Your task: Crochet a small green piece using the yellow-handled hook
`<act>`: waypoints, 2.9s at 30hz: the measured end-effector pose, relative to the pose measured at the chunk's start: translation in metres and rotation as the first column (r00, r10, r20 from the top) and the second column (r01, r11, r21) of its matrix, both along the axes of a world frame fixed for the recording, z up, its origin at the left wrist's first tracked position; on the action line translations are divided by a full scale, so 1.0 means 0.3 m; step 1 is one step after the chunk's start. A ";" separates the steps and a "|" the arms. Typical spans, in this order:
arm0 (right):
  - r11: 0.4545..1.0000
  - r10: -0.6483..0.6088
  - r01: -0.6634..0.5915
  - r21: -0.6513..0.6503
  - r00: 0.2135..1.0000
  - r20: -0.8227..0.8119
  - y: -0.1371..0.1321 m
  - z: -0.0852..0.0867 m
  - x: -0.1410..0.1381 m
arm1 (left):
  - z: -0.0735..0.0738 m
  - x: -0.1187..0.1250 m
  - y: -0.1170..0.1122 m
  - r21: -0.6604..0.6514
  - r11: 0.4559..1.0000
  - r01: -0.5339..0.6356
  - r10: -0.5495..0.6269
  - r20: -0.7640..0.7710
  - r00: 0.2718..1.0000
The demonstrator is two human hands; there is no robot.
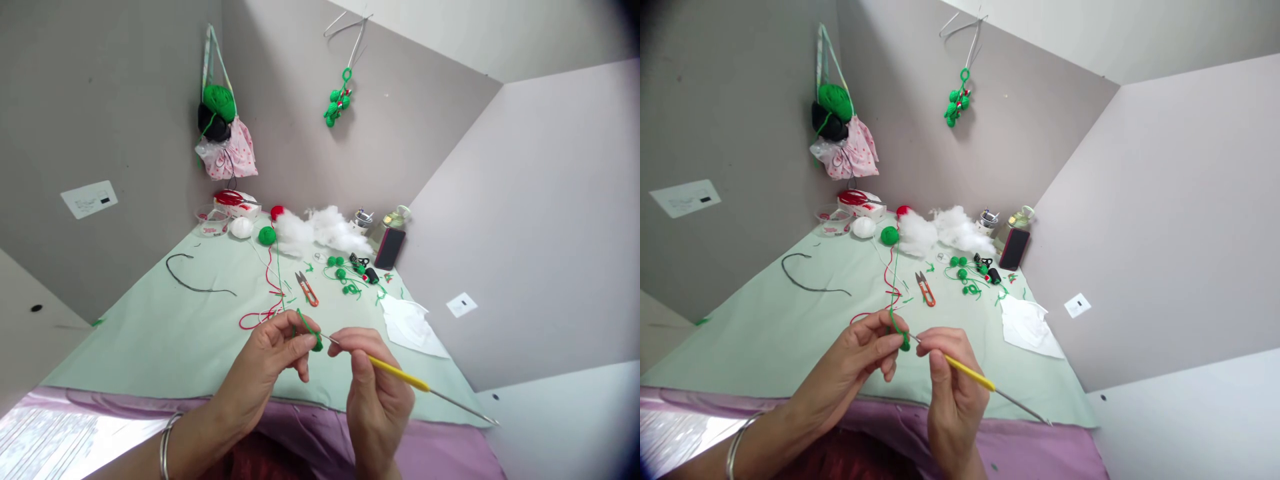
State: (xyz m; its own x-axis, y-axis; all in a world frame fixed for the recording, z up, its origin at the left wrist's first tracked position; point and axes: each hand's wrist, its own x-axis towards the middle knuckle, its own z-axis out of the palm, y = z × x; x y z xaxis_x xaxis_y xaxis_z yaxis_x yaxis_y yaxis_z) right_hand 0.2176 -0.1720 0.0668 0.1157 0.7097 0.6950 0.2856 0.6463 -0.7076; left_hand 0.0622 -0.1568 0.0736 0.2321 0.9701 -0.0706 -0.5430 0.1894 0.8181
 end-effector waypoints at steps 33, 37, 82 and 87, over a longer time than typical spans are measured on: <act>0.955 0.117 -0.197 -0.221 0.936 -0.332 0.044 -0.057 -0.004 | -0.002 -0.002 0.008 -0.016 1.000 0.022 -0.022 0.002 1.000; 0.925 0.136 -0.280 -0.258 0.876 -0.463 0.053 -0.045 -0.006 | -0.011 -0.006 0.005 -0.067 0.998 0.016 -0.013 0.052 0.999; 0.941 -0.205 0.063 0.331 0.887 0.414 0.013 -0.110 0.005 | -0.046 -0.007 0.008 -0.012 1.000 -0.018 0.018 0.065 0.998; 0.951 -0.166 0.051 0.304 0.915 0.369 0.020 -0.118 0.017 | -0.042 -0.027 0.027 -0.213 0.961 0.177 -0.134 0.204 0.970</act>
State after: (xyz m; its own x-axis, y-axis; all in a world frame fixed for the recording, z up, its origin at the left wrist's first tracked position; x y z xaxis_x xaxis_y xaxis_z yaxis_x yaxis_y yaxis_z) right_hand 0.2227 -0.1659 0.0314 -0.1369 0.4761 0.8687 0.5779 0.7506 -0.3203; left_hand 0.0540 -0.1487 0.0611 0.4091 0.8839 -0.2266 -0.6302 0.4533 0.6304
